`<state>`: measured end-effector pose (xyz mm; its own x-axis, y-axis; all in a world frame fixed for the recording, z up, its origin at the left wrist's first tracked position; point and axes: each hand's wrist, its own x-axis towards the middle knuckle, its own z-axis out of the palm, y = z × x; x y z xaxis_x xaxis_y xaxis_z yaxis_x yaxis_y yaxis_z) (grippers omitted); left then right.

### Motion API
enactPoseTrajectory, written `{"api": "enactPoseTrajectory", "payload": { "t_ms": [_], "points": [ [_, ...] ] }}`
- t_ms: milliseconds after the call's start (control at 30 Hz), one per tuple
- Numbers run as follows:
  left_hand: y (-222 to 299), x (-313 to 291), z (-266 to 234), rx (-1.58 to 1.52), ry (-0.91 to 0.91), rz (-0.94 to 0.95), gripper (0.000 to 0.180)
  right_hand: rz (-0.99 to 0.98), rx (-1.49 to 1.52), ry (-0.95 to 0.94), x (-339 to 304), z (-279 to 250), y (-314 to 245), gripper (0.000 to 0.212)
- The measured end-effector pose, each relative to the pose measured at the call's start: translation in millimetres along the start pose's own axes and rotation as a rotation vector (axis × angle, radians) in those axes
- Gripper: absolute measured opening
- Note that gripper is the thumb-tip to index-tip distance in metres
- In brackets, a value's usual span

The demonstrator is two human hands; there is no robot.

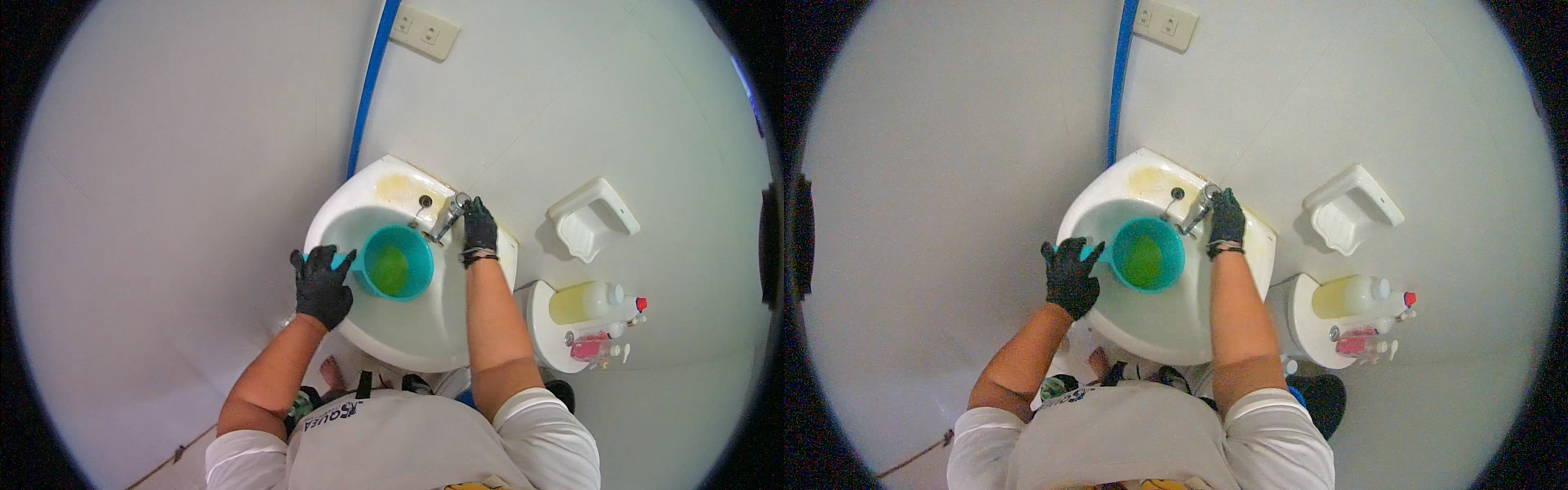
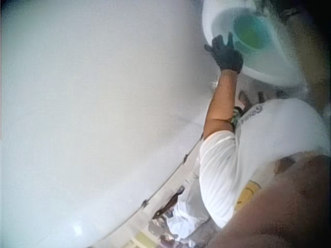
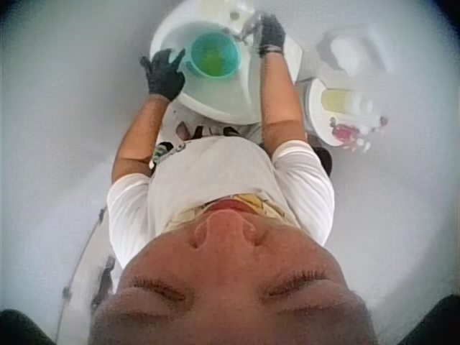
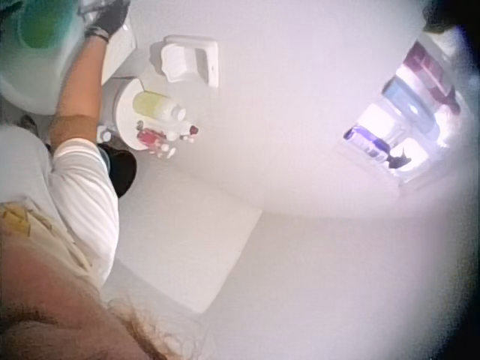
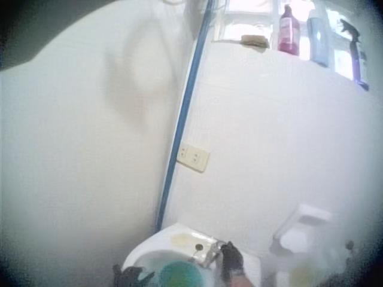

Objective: The person cleans a bathroom sink and surrounding surfaces using a green liquid, a sponge, and a cloth. They wipe the sink basin, faucet, soap dispenser, and wall-mounted soap dish, then rinse the sponge and cloth under running water.

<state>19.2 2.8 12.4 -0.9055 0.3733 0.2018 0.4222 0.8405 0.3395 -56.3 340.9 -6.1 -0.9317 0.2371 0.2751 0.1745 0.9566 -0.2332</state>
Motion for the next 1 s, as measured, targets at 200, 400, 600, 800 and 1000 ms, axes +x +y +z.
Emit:
{"api": "enactPoseTrajectory", "payload": {
  "t_ms": [200, 400, 600, 800, 1000],
  "points": [
    [-0.4, -0.5, -5.4, -0.07, -0.077, -0.023, 0.064, 0.666, 1.402, -0.028, 23.1, -14.1, -32.7, 0.032],
    [-4.1, -5.2, -2.3, -0.031, -0.057, -0.021, 0.064, 0.694, 0.771, -0.098, -24.7, -19.8, -69.4, 0.034],
    [-0.6, -2.1, -6.7, -0.035, -0.086, 0.021, 0.063, 0.231, -0.085, -0.222, -40.2, 36.5, -53.8, 0.048],
    [-2.8, -2.1, 0.9, 0.002, -0.101, 0.057, 0.065, 0.386, 0.078, -0.382, -27.7, 12.7, -47.4, 0.087],
    [2.9, 0.0, -4.6, 0.033, -0.103, 0.044, 0.07, 0.387, 0.375, -0.215, -79.3, -16.5, -115.8, 0.109]
  ]
}}
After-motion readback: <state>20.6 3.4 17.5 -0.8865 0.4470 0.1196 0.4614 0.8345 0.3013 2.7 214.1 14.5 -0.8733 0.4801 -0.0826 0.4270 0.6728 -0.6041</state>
